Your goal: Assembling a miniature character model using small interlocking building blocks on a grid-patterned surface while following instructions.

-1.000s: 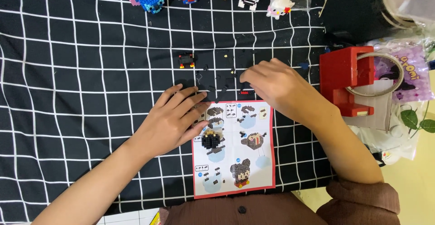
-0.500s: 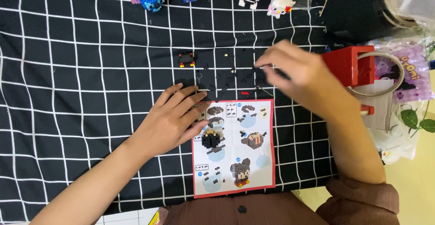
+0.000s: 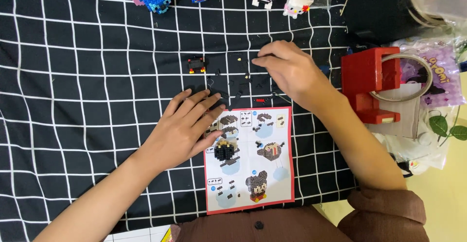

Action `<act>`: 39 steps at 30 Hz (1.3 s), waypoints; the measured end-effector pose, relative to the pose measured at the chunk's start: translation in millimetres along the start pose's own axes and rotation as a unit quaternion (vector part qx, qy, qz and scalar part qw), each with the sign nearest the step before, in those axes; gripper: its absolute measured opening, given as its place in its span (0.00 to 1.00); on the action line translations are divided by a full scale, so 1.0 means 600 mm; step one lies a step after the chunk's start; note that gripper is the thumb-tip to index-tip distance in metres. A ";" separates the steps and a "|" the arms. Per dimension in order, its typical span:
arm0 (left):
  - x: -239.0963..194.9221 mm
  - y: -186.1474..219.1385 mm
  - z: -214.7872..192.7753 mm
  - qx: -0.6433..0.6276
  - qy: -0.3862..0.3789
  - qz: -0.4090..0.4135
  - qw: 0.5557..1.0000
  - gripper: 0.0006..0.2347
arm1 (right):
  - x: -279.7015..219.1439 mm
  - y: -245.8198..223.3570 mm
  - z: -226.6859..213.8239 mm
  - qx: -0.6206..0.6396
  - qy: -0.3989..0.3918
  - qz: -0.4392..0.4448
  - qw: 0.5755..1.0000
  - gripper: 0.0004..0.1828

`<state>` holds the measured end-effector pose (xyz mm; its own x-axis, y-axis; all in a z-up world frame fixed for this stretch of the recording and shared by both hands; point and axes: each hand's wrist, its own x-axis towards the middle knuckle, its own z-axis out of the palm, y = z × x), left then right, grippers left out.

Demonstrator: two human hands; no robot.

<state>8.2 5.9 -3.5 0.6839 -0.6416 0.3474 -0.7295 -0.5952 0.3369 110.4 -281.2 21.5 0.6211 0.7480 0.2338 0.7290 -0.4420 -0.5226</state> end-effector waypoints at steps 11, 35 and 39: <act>0.002 0.001 -0.004 -0.052 0.011 0.056 0.997 0.16 | -0.006 0.003 0.027 -0.219 -0.041 -0.010 0.975 0.16; -0.007 0.017 0.009 -0.116 0.032 0.127 0.985 0.16 | -0.129 -0.129 0.039 -0.060 -0.182 0.047 0.980 0.10; -0.006 0.017 0.009 -0.117 0.032 0.124 0.985 0.16 | -0.115 -0.140 0.038 -0.037 -0.161 0.016 0.986 0.11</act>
<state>-1.9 -0.3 -5.9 0.4889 -0.7175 0.4962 -0.8576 -0.2911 0.4240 -0.1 -284.5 30.7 0.5284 0.8468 -0.0608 0.7376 -0.4934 -0.4610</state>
